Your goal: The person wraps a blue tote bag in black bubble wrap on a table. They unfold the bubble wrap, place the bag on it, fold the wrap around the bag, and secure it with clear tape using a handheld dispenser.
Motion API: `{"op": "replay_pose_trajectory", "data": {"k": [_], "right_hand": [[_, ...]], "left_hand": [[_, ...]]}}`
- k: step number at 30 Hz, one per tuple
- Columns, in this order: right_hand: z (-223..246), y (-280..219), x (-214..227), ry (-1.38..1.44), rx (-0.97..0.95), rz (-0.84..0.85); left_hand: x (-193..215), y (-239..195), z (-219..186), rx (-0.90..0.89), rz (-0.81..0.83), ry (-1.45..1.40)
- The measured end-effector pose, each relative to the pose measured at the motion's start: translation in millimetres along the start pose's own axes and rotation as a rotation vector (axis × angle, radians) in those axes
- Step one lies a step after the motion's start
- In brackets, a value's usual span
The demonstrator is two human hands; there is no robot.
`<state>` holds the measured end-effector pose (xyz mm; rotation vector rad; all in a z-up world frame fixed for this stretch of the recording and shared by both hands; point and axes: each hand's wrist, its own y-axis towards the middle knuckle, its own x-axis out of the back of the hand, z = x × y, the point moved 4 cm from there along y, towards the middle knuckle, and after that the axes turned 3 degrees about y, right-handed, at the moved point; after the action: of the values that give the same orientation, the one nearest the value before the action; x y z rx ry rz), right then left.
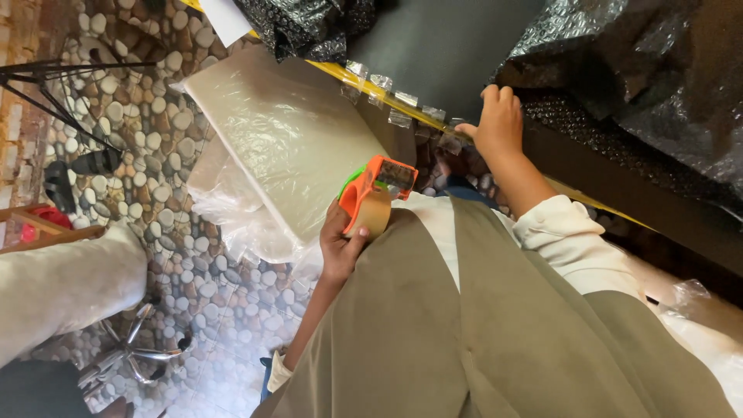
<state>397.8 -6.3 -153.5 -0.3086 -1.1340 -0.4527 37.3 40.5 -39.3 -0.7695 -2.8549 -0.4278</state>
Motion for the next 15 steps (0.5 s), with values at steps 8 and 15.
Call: {"op": "replay_pose_trajectory", "data": {"k": [8, 15], "right_hand": [[114, -33, 96, 0.838, 0.298, 0.039], [137, -22, 106, 0.752, 0.488, -0.198]], "left_hand": [[-19, -8, 50, 0.049, 0.099, -0.008], [-37, 29, 21, -0.019, 0.068, 0.081]]}}
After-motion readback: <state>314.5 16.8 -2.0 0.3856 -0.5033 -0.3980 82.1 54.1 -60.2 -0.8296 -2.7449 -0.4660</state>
